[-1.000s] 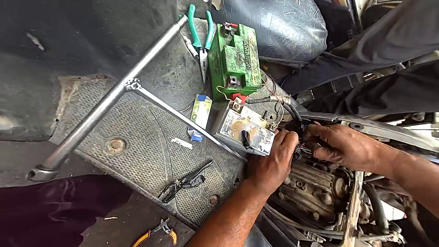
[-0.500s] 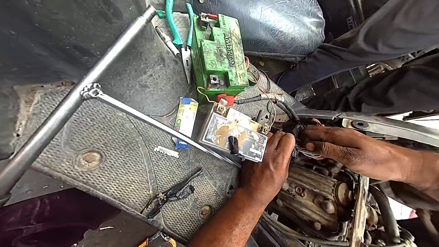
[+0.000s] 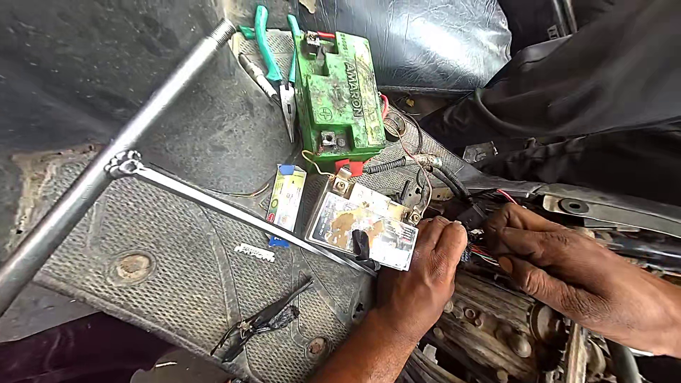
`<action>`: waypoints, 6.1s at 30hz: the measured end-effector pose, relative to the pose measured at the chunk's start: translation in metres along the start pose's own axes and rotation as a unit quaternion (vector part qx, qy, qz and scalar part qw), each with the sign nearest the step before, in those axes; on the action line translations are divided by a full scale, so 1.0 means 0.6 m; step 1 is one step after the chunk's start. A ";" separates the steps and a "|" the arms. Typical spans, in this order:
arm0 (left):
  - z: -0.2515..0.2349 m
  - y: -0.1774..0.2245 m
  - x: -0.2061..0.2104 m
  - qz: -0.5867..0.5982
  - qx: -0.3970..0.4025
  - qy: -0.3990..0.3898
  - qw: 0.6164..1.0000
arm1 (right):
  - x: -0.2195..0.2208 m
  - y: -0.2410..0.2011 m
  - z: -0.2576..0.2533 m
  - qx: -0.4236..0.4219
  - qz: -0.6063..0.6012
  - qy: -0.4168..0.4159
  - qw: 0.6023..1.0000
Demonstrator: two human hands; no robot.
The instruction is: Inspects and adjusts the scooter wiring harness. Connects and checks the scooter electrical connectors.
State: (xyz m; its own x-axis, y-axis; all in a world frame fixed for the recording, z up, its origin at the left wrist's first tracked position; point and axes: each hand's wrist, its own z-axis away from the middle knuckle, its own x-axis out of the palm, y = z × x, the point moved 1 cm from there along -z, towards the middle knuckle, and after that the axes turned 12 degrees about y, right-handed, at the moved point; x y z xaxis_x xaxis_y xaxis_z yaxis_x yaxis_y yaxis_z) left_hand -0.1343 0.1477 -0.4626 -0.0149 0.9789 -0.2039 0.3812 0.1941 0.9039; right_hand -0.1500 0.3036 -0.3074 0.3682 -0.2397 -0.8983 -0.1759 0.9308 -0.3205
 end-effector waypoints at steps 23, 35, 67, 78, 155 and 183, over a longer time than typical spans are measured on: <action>0.000 -0.006 0.004 0.042 -0.015 -0.007 0.999 | -0.054 -0.009 0.012 -0.044 0.125 0.039 0.990; -0.001 -0.008 0.002 0.029 -0.008 -0.002 1.000 | -0.042 0.027 -0.013 -0.046 0.152 -0.048 0.986; -0.003 -0.006 0.002 0.038 -0.040 -0.048 0.997 | -0.017 0.018 -0.031 -0.017 0.189 -0.014 0.982; -0.027 -0.012 -0.020 0.166 -0.109 -0.192 0.961 | -0.003 0.016 -0.027 -0.054 0.239 0.002 0.970; -0.042 -0.029 -0.008 0.239 -0.231 -0.225 0.916 | -0.066 -0.010 0.044 0.133 0.224 0.118 0.958; -0.044 -0.028 -0.007 0.244 -0.201 -0.211 0.925 | -0.059 0.017 0.027 -0.063 0.263 0.048 0.962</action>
State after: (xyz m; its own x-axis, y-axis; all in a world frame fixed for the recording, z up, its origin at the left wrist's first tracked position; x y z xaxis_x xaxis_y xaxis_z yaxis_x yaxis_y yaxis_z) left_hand -0.1652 0.1418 -0.4667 0.4627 0.8604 0.2136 -0.1287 -0.1732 0.9764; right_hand -0.1498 0.3261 -0.2740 0.1134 0.2248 -0.9678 -0.4254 0.8913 0.1572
